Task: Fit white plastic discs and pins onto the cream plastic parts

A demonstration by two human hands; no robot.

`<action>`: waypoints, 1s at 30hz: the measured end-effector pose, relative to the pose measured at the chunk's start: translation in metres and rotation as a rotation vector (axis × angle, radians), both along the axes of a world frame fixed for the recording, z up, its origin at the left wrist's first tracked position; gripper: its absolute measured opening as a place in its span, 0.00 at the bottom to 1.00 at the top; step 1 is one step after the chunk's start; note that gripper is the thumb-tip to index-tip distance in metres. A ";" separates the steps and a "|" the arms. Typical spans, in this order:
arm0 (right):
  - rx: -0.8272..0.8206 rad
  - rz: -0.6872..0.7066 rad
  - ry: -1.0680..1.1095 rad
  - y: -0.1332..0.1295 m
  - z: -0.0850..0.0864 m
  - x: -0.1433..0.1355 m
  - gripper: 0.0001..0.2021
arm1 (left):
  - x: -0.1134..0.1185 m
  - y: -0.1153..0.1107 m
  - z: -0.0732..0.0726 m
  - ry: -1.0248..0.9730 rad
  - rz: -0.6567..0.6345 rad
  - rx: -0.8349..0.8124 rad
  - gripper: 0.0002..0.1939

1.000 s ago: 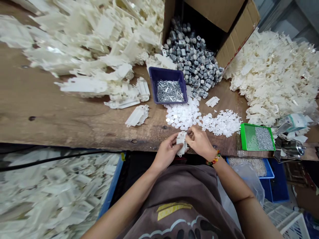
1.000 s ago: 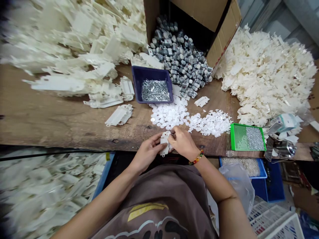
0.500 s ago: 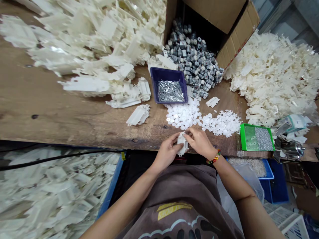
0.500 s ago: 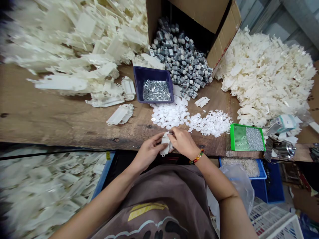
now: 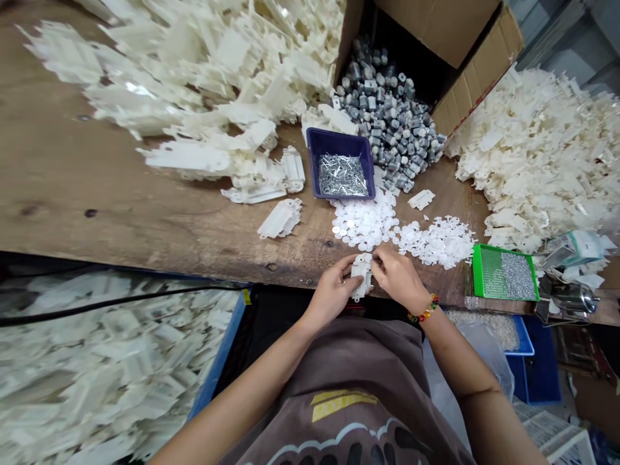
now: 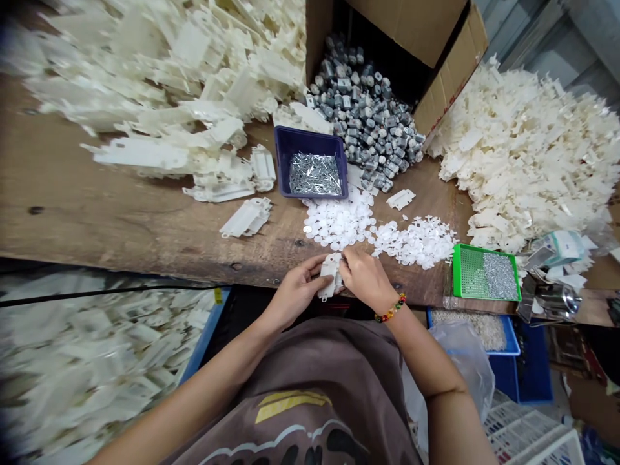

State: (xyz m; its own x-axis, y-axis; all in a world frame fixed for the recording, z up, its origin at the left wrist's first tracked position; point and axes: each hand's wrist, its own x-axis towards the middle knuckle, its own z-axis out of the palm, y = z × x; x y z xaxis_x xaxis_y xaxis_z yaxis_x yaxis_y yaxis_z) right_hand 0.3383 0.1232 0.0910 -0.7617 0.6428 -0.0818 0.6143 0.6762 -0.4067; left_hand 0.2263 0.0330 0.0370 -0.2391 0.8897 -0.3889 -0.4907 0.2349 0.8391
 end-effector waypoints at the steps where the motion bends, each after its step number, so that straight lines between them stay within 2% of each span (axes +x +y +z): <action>1: -0.010 0.006 0.010 0.001 0.000 0.000 0.05 | 0.000 0.000 0.001 -0.001 0.004 0.002 0.27; 6: -0.095 -0.013 0.035 0.004 0.002 0.002 0.04 | 0.000 0.000 0.003 -0.041 0.007 -0.013 0.27; 12: -0.105 -0.027 0.040 0.005 0.006 0.001 0.05 | 0.001 0.000 0.002 -0.054 0.008 -0.012 0.27; 15: -0.052 0.023 0.040 0.002 0.007 -0.002 0.05 | 0.000 0.000 0.000 -0.008 0.010 -0.002 0.26; 20: 0.061 0.144 -0.107 -0.001 0.004 -0.005 0.07 | 0.000 0.000 -0.002 0.022 0.016 0.017 0.25; 26: -0.023 0.065 0.043 0.006 -0.002 0.000 0.06 | 0.001 0.000 -0.001 -0.025 0.013 0.004 0.26; 30: -0.044 0.056 0.036 0.006 -0.002 0.001 0.05 | 0.001 0.000 -0.001 -0.014 0.025 -0.001 0.26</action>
